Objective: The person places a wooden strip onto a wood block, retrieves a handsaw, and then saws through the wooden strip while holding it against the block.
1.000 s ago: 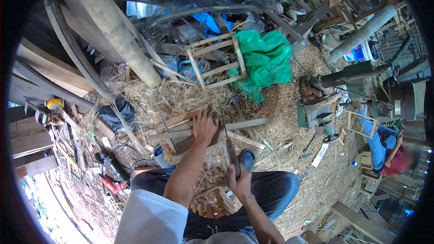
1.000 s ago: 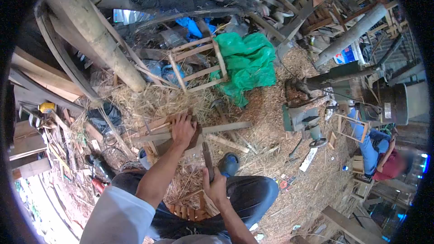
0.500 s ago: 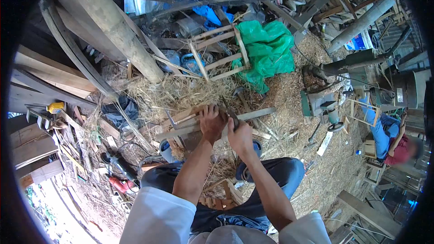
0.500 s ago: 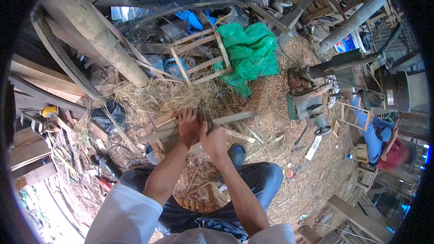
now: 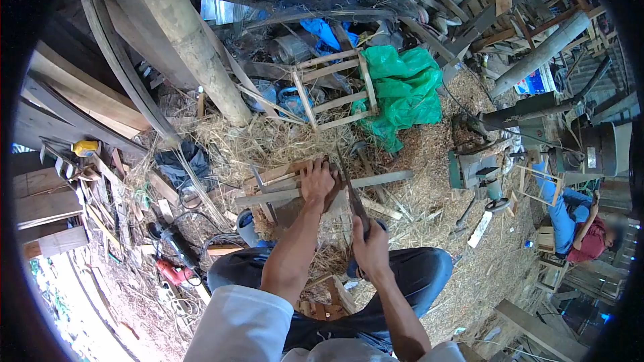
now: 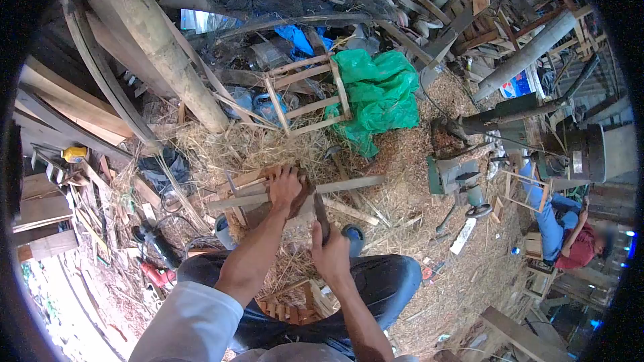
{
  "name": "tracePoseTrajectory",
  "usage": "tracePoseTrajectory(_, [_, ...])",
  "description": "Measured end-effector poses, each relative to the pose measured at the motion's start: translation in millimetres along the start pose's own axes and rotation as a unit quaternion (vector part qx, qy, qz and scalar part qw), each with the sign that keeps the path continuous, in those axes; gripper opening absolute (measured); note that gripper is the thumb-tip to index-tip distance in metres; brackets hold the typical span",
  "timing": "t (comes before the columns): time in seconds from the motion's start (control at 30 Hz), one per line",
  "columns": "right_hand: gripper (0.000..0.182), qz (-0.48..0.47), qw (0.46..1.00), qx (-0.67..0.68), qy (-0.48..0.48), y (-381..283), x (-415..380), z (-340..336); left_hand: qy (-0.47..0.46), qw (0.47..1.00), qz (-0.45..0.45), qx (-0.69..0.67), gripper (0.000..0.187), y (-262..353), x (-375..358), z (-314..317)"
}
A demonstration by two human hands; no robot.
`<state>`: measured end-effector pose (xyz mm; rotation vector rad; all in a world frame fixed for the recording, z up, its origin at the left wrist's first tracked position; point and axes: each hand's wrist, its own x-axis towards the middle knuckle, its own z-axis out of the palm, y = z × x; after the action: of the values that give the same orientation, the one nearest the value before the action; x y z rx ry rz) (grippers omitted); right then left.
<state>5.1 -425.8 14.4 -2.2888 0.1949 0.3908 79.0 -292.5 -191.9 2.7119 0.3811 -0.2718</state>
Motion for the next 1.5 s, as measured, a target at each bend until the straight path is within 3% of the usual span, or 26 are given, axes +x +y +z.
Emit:
tracePoseTrajectory(0.1, [0.037,0.057,0.997,-0.014,-0.044,-41,-26,-40,-0.05,0.999,0.003,-0.002,0.042,-1,2,-6])
tracePoseTrajectory(0.17, [0.04,0.081,0.995,-0.022,-0.054,-39,-25,-38,-0.03,1.0,0.004,-0.005,0.043,6,-7,-15])
tracePoseTrajectory(0.23, [0.041,0.014,1.0,0.023,0.009,-13,1,-8,-0.009,1.0,0.003,-0.008,0.044,11,-17,-27])
tracePoseTrajectory(0.33, [0.041,-0.031,0.999,0.022,0.023,13,49,43,-0.003,0.998,0.062,0.023,0.045,9,-22,-48])
tracePoseTrajectory(0.43, [0.037,-0.079,0.994,-0.03,0.064,25,48,45,-0.064,0.995,0.051,0.059,0.047,14,-9,-45])
tracePoseTrajectory(0.5, [0.036,-0.066,0.991,0.11,0.042,60,23,45,-0.02,0.999,0.011,0.027,0.045,4,-3,-11])
tracePoseTrajectory(0.53, [0.036,-0.067,0.991,0.112,0.04,76,15,51,0.064,0.998,0.02,0.017,0.038,8,-11,-18])
tracePoseTrajectory(0.63, [0.037,-0.045,0.984,0.169,0.03,88,11,56,0.031,1.0,-0.005,-0.002,0.042,8,-9,-15])
tracePoseTrajectory(0.7, [0.036,-0.003,1.0,0.017,-0.005,32,3,18,-0.016,1.0,-0.02,-0.002,0.043,8,-4,-20])
tracePoseTrajectory(0.77, [0.036,0.016,1.0,0.01,-0.015,-7,-14,-19,-0.061,0.998,-0.03,-0.009,0.045,6,-2,-8])
tracePoseTrajectory(0.83, [0.037,0.027,0.998,-0.025,-0.047,-34,-31,-49,0.099,0.994,0.032,0.016,0.032,-13,-1,30])
tracePoseTrajectory(0.9, [0.037,0.022,0.999,-0.028,-0.041,-46,-34,-63,0.11,0.992,0.051,-0.024,0.035,-5,-9,19])
tracePoseTrajectory(0.97, [0.038,0.011,0.999,-0.026,-0.038,-46,-14,-55,0.003,0.999,0.021,-0.025,0.042,8,-14,-21])
tracePoseTrajectory(1.1, [0.043,-0.049,0.999,-0.014,0.019,7,44,33,0.054,0.997,0.054,0.02,0.055,-3,-9,-14])
tracePoseTrajectory(1.17, [0.042,-0.064,0.993,-0.071,0.062,28,31,56,0.002,0.993,0.08,0.092,0.052,-12,-3,-1])
tracePoseTrajectory(1.2, [0.042,-0.068,0.993,-0.073,0.069,43,26,51,0.048,0.998,0.039,-0.001,0.048,-21,5,39])
tracePoseTrajectory(1.27, [0.036,-0.071,0.987,0.139,0.041,72,15,36,0.018,1.0,0.015,0.001,0.047,5,-1,-10])
tracePoseTrajectory(1.3, [0.036,-0.07,0.987,0.141,0.04,78,11,34,-0.02,1.0,-0.018,0.004,0.046,15,-8,-26])
tracePoseTrajectory(1.33, [0.035,-0.076,0.989,0.123,0.025,82,7,33,0.01,1.0,-0.01,0.013,0.043,15,-10,-25])
tracePoseTrajectory(1.5, [0.035,-0.014,0.999,-0.018,-0.031,-12,10,-16,0.026,1.0,-0.006,0.015,0.037,4,-4,5])
